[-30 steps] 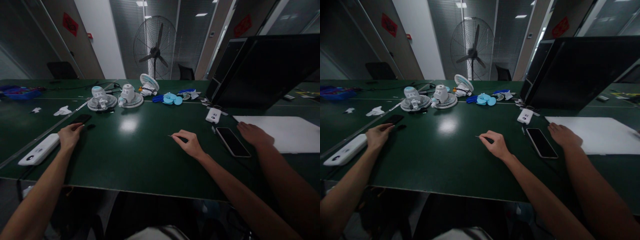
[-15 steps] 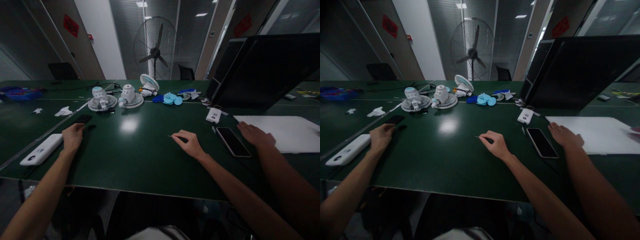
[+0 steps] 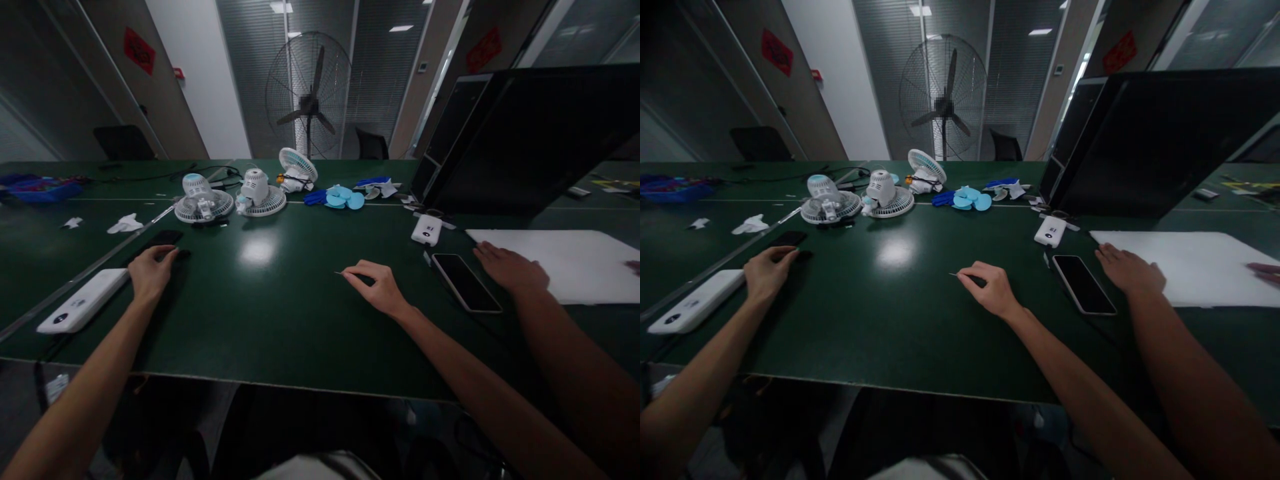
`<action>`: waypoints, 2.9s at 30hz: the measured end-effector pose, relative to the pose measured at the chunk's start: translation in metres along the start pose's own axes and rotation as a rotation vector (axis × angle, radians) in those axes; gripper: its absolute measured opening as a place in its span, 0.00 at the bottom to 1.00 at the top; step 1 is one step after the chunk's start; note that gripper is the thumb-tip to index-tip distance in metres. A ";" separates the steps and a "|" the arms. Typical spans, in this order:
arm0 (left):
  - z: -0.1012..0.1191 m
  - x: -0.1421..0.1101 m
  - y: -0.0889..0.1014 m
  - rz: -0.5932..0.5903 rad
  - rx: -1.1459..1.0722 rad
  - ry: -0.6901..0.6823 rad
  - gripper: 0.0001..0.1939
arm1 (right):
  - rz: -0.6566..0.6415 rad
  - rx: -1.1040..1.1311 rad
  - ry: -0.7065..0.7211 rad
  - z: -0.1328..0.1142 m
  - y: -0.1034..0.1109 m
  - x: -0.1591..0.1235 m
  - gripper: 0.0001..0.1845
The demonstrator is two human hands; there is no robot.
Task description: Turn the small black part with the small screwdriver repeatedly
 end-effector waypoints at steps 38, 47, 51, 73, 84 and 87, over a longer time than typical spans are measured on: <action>-0.011 0.000 -0.013 -0.147 -0.025 0.183 0.22 | -0.026 -0.002 -0.005 0.000 -0.001 -0.001 0.12; 0.005 -0.004 -0.007 -0.159 0.081 0.077 0.25 | -0.016 -0.023 0.008 0.001 -0.002 -0.002 0.12; 0.038 -0.016 -0.003 -0.164 0.294 -0.187 0.25 | -0.026 -0.019 0.002 0.002 -0.003 -0.002 0.12; 0.071 -0.027 -0.018 -0.203 0.458 -0.537 0.22 | -0.059 -0.046 -0.001 0.000 -0.005 -0.002 0.11; 0.280 -0.210 -0.029 -0.559 -0.443 -1.032 0.17 | -0.114 -0.110 0.024 0.000 -0.012 -0.006 0.11; 0.309 -0.241 -0.031 -0.685 -0.590 -0.961 0.13 | -0.099 -0.123 0.044 -0.002 -0.012 -0.006 0.11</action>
Point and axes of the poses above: each hand's wrist, its own x-axis towards the middle knuckle, its own y-axis out of the back of the hand, z = x × y, the point moved 8 cm from there along x, towards the middle knuckle, and after that the axes turned 11 degrees about z, right-handed, at the moved point
